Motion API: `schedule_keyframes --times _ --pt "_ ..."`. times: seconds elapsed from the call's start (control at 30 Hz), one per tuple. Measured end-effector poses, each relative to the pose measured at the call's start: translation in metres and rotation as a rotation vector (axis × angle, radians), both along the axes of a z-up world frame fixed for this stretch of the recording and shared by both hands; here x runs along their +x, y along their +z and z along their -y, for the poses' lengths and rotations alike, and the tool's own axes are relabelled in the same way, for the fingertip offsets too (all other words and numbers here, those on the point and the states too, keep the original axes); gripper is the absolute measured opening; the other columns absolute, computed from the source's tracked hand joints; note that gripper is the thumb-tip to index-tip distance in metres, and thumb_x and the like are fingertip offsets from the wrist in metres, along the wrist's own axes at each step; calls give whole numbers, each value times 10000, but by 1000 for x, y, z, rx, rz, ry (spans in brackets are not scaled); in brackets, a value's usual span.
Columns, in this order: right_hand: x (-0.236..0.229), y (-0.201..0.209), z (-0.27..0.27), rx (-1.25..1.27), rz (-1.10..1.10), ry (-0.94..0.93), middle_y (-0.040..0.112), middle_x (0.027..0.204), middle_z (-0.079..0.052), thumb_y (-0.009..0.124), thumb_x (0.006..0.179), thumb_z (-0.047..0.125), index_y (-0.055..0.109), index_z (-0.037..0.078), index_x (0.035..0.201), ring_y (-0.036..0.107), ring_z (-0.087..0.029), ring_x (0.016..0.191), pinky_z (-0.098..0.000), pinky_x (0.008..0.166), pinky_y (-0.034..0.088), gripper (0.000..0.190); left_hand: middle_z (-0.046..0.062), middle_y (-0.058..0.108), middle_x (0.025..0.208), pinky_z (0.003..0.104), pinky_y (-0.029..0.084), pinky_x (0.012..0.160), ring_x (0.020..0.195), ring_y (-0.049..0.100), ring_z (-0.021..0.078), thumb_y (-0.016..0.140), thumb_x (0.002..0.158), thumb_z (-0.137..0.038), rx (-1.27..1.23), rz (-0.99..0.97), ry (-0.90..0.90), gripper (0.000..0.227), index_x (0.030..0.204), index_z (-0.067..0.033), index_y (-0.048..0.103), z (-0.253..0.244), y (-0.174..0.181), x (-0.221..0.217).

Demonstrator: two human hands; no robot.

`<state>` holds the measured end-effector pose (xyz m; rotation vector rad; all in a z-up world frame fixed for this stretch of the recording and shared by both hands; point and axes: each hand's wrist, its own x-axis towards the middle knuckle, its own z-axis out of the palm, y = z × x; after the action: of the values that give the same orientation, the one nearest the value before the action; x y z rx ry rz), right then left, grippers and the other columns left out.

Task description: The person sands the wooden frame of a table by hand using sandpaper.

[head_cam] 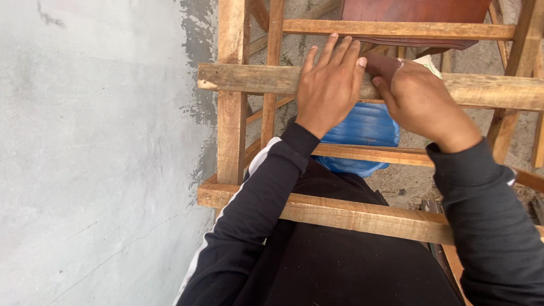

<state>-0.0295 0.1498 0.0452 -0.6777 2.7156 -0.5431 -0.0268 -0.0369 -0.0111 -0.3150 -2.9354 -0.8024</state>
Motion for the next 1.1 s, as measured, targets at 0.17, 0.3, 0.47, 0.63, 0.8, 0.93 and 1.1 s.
schedule_keyframes --times 0.17,0.3,0.47,0.63,0.8,0.93,1.1 --pt "-16 29 -56 -34 2 44 687 785 -182 455 1066 230 693 -13 1295 650 -257 608 -436 596 538 410 118 713 1299 548 370 1164 1362 561 321 406 1069 -348 -27 46 -54 451 1275 -57 682 -2 1 -4" --pt "-19 17 -22 415 280 -66 636 620 -121 436 1149 372 712 41 979 628 -211 543 -351 608 554 464 118 740 1242 526 397 1106 1286 614 326 401 1065 -349 -13 37 -57 454 1263 -53 683 0 -5 -5" --pt "-19 8 -15 -44 229 -1 617 619 -82 427 1125 313 670 18 1144 590 -172 503 -355 546 497 383 45 752 986 443 440 894 917 671 203 387 1074 -343 80 156 -144 418 1156 -93 711 12 7 -7" --pt "-22 29 -34 236 320 -137 664 645 -104 450 1123 310 656 141 1403 615 -187 486 -360 535 529 387 9 693 822 405 414 812 779 624 180 402 1081 -357 15 196 -203 384 1003 -150 716 18 16 -7" --pt "-8 -4 -17 201 178 -63 693 726 -112 448 1130 368 695 44 1116 633 -170 563 -322 592 548 407 31 727 999 437 453 960 994 669 199 384 1090 -371 56 257 -218 408 1165 -129 704 19 10 -7" --pt "-18 4 -57 87 286 -125 709 787 -137 424 1119 296 661 75 1376 650 -196 528 -374 522 546 414 90 572 1445 539 217 1228 1469 378 268 360 1092 -411 -86 103 -245 485 1425 -112 547 43 16 6" --pt "-9 -13 4 283 188 -62 725 739 -159 440 1136 326 713 60 1195 696 -221 621 -354 616 551 386 29 277 1684 545 60 1285 1565 175 202 325 1106 -473 -260 243 -254 596 1612 -158 319 91 33 24"
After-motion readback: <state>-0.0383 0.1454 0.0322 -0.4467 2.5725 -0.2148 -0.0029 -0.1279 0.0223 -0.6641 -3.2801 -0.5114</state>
